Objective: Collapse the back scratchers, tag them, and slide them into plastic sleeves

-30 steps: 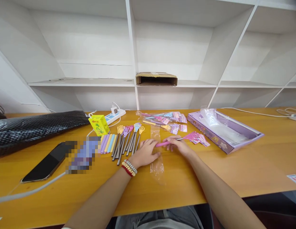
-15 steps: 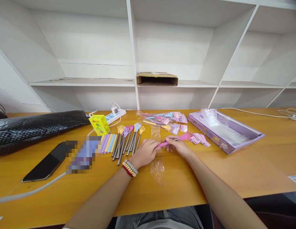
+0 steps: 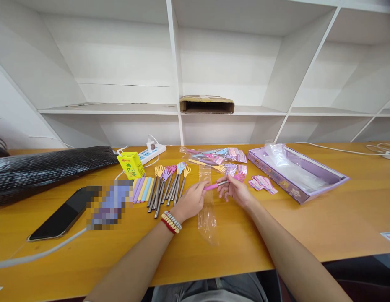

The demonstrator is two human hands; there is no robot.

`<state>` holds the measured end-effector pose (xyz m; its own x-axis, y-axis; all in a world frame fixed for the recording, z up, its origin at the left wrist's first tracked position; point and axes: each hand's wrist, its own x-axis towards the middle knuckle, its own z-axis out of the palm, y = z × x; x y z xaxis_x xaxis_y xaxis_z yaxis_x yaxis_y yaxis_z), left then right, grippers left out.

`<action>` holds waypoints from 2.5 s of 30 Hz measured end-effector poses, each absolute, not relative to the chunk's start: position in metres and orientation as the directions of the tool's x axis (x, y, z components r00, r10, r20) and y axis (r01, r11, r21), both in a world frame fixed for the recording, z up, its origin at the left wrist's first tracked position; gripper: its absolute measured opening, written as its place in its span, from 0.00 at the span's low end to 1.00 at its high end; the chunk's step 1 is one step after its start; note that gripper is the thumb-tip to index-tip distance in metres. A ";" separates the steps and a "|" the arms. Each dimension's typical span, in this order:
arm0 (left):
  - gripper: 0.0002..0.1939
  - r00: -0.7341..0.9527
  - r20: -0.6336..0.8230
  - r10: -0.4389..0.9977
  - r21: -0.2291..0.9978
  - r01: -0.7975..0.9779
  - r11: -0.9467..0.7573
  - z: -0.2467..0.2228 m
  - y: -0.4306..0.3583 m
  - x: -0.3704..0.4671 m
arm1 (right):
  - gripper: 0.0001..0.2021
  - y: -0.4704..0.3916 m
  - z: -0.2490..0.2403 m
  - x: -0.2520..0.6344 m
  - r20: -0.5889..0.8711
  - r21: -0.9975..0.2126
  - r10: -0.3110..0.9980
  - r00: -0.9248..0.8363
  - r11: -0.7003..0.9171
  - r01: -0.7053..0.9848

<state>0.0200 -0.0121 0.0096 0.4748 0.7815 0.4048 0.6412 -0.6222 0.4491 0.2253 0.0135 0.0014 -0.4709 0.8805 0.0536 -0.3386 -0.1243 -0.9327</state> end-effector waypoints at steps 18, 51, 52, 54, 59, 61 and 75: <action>0.18 0.464 0.320 0.826 0.312 0.771 -0.555 0.025 -0.020 0.024 | 0.12 0.010 -0.001 0.216 0.161 -0.966 0.951 -0.265 0.097 -0.239; 0.29 0.304 0.378 0.875 0.075 0.931 -0.356 0.043 0.006 -0.010 | 0.22 0.026 0.028 0.273 0.196 -0.805 0.834 0.517 0.438 -0.401; 0.29 0.303 0.389 0.870 0.071 0.932 -0.356 0.044 0.007 -0.012 | 0.22 0.026 0.029 0.276 0.194 -0.796 0.823 0.534 0.450 -0.405; 0.29 0.291 0.413 0.863 0.066 0.935 -0.347 0.044 0.008 -0.017 | 0.21 0.026 0.032 0.285 0.176 -0.777 0.801 0.572 0.470 -0.419; 0.27 0.213 0.531 0.821 0.044 0.960 -0.277 0.043 0.012 -0.033 | 0.18 0.025 0.033 0.311 0.056 -0.702 0.750 0.659 0.499 -0.508; 0.27 0.194 0.588 0.785 0.021 0.967 -0.254 0.041 0.015 -0.039 | 0.17 0.023 0.032 0.324 0.009 -0.653 0.720 0.694 0.530 -0.541; 0.18 0.108 0.732 0.673 -0.029 0.991 -0.128 0.040 0.025 -0.073 | 0.14 0.003 0.027 0.385 -0.041 -0.408 0.587 0.808 0.729 -0.550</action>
<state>-0.0735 0.0250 0.0395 0.1081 0.6729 0.7318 0.9913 -0.1281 -0.0287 0.3850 0.0030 0.0267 0.8082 0.5875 -0.0414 -0.5505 0.7286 -0.4076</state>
